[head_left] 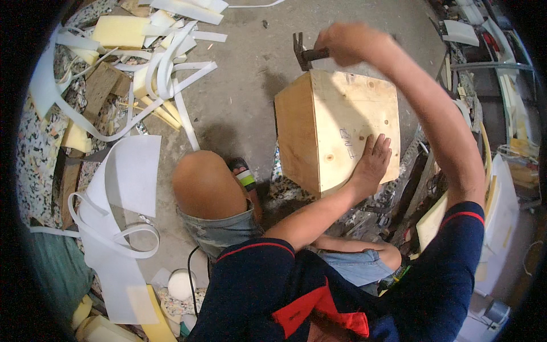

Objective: The person picks up a wooden box, sits on the floor, and uses a hammer to tap the box's edges. Then the person uses a spray gun to apply a finish to the box and wraps it with a white sheet.

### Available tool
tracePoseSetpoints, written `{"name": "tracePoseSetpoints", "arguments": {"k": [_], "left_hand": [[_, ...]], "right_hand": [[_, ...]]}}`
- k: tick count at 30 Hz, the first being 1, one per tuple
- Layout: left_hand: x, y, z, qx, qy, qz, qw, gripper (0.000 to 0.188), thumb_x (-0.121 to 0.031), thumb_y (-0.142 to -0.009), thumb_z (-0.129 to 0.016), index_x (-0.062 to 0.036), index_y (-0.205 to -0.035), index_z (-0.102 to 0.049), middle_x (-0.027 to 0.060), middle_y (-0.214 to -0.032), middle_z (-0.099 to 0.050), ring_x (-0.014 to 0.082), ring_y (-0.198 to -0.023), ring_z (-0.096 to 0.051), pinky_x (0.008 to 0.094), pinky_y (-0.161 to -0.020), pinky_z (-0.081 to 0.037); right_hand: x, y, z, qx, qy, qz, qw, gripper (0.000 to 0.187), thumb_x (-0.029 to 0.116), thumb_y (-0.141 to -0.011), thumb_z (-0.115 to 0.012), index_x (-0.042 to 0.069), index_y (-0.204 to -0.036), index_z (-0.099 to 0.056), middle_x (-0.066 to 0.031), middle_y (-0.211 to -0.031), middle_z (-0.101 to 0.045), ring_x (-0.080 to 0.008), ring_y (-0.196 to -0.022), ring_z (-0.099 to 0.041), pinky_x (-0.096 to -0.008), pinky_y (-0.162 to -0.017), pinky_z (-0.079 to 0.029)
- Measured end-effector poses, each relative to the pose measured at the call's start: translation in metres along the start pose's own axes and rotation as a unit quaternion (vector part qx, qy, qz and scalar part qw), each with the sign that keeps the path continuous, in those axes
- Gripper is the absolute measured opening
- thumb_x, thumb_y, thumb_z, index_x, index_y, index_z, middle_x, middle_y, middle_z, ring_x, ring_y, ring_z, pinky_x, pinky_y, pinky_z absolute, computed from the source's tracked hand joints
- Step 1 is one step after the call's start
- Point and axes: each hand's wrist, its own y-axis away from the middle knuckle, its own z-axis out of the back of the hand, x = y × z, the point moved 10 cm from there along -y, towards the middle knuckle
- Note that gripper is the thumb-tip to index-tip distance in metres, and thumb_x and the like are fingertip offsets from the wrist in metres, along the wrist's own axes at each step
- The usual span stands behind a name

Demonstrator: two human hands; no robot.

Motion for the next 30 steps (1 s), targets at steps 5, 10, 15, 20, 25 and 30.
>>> {"name": "tracePoseSetpoints", "arguments": {"k": [5,10,15,20,25,30], "left_hand": [[0.008,0.0,0.003,-0.011,-0.014,0.024,1.0,0.098,-0.065,-0.08,-0.063,-0.0021,-0.15,-0.037,0.0182,-0.16,-0.028,0.0388,-0.149,-0.021,0.0613,-0.117,-0.018],[0.005,-0.004,0.009,0.009,-0.002,0.019,1.0,0.098,-0.066,-0.081,-0.061,-0.0016,-0.15,-0.037,0.0192,-0.16,-0.027,0.0401,-0.149,-0.019,0.0611,-0.118,-0.015],[0.021,-0.019,-0.004,0.044,0.15,-0.001,0.988,0.089,-0.058,-0.083,-0.065,-0.0003,-0.147,-0.04,0.0221,-0.156,-0.034,0.0392,-0.147,-0.025,0.0596,-0.119,-0.016],[0.152,-0.055,0.055,-0.178,0.135,0.134,0.965,0.072,-0.055,-0.091,-0.059,-0.0008,-0.137,-0.051,0.024,-0.139,-0.051,0.0386,-0.135,-0.044,0.0523,-0.116,-0.028],[0.246,-0.093,0.047,0.018,0.003,0.208,0.978,0.097,-0.076,-0.083,-0.053,-0.0001,-0.144,-0.048,0.0277,-0.138,-0.054,0.0407,-0.128,-0.054,0.0525,-0.105,-0.044],[0.25,-0.083,0.03,0.131,0.053,0.244,0.959,0.087,-0.073,-0.087,-0.049,0.007,-0.115,-0.069,0.0282,-0.105,-0.07,0.0422,-0.098,-0.07,0.0504,-0.085,-0.054]], "right_hand": [[0.018,0.004,0.032,-0.133,0.048,0.065,0.988,0.054,-0.004,-0.082,-0.053,0.022,-0.128,-0.066,-0.0161,-0.101,-0.072,-0.031,-0.085,-0.072,-0.0427,-0.072,-0.058],[-0.002,0.041,0.002,-0.051,-0.013,-0.028,0.998,0.04,0.01,-0.09,-0.057,0.022,-0.128,-0.065,-0.0158,-0.104,-0.071,-0.0338,-0.095,-0.07,-0.0476,-0.078,-0.055],[-0.077,0.202,0.0,-0.3,-0.207,-0.214,0.907,0.023,0.023,-0.093,-0.06,0.005,-0.107,-0.063,-0.0166,-0.08,-0.062,-0.0298,-0.072,-0.061,-0.042,-0.068,-0.049],[-0.054,0.408,-0.187,-0.347,-0.453,-0.499,0.652,0.032,0.029,-0.09,-0.063,-0.002,-0.093,-0.061,-0.0147,-0.078,-0.066,-0.0211,-0.073,-0.063,-0.0386,-0.068,-0.05],[0.088,0.403,-0.333,-0.436,-0.689,-0.476,0.329,0.024,0.023,-0.099,-0.06,0.002,-0.11,-0.06,-0.0074,-0.094,-0.069,-0.0129,-0.078,-0.064,-0.0276,-0.065,-0.053],[0.125,0.317,-0.333,-0.404,-0.779,-0.409,0.249,0.026,0.023,-0.102,-0.051,0.007,-0.122,-0.052,-0.0013,-0.098,-0.056,-0.0096,-0.086,-0.056,-0.0267,-0.077,-0.05]]}}
